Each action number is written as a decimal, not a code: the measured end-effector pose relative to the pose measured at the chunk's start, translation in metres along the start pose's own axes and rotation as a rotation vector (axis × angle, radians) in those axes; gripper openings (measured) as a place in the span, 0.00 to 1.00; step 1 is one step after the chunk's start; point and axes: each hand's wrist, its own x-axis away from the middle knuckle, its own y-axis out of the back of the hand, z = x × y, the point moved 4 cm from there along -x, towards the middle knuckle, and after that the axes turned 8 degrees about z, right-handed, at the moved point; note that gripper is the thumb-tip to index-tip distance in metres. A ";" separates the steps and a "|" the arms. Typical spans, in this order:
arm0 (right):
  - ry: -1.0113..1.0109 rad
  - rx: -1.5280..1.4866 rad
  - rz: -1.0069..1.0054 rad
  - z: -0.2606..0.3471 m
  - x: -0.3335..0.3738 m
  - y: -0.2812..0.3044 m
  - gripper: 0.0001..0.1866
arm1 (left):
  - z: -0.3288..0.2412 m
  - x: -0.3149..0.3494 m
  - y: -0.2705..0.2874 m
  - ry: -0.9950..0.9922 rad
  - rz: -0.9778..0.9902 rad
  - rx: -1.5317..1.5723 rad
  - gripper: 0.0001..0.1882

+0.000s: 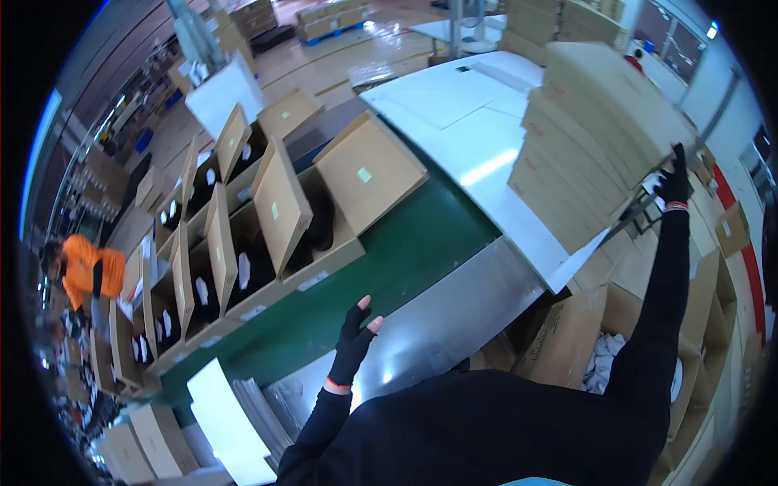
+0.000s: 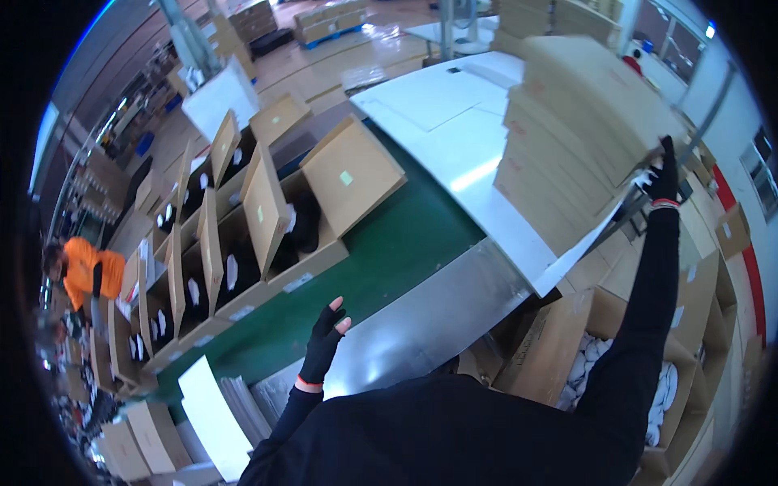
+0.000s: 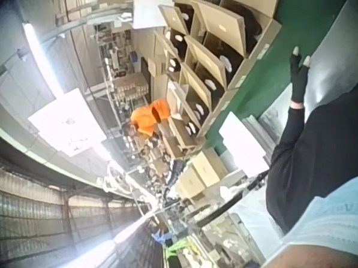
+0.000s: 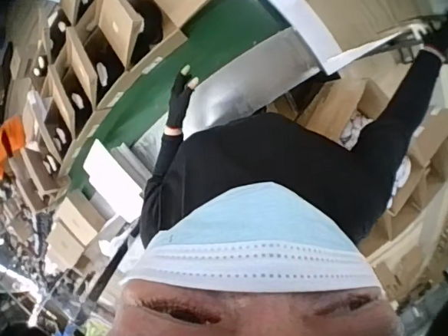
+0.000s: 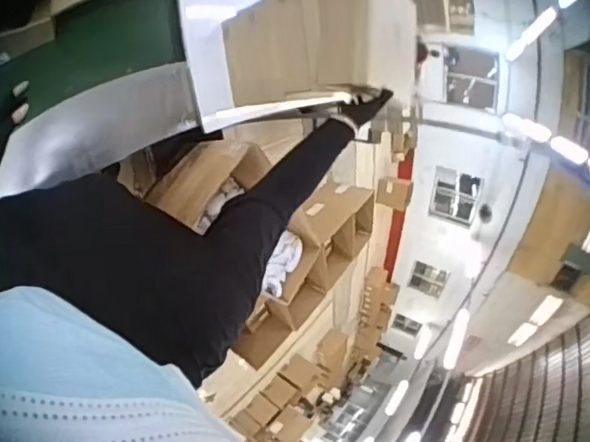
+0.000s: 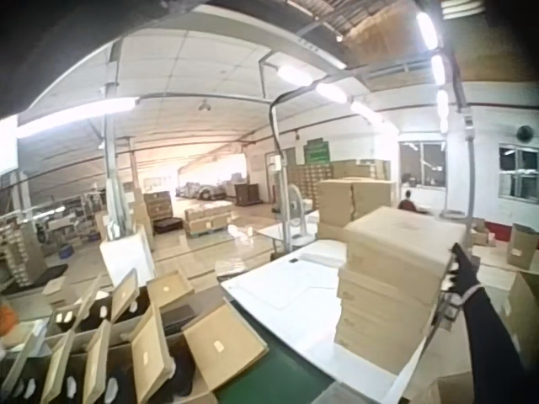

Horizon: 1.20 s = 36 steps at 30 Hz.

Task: The person places white tissue paper into a cardboard box, inserts a pair of black shoes, and adds crumpled paper for padding. They then cover the shoes with more tissue paper, close the box, and move it aside to repeat the process with a new box.

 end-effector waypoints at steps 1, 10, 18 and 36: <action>0.040 0.214 -0.042 -0.019 -0.008 0.032 0.33 | 0.022 0.003 0.007 0.078 -0.022 0.013 0.32; -0.352 -0.155 0.210 -0.031 -0.069 0.139 0.36 | 0.095 -0.085 0.073 -0.171 -0.300 -0.604 0.32; 0.551 1.005 0.221 0.014 -0.001 0.064 0.24 | 0.115 -0.173 0.164 0.020 -0.253 -1.377 0.12; 0.294 0.451 1.732 0.070 0.489 -0.405 0.27 | 0.005 0.081 0.040 -0.122 -0.221 -0.561 0.13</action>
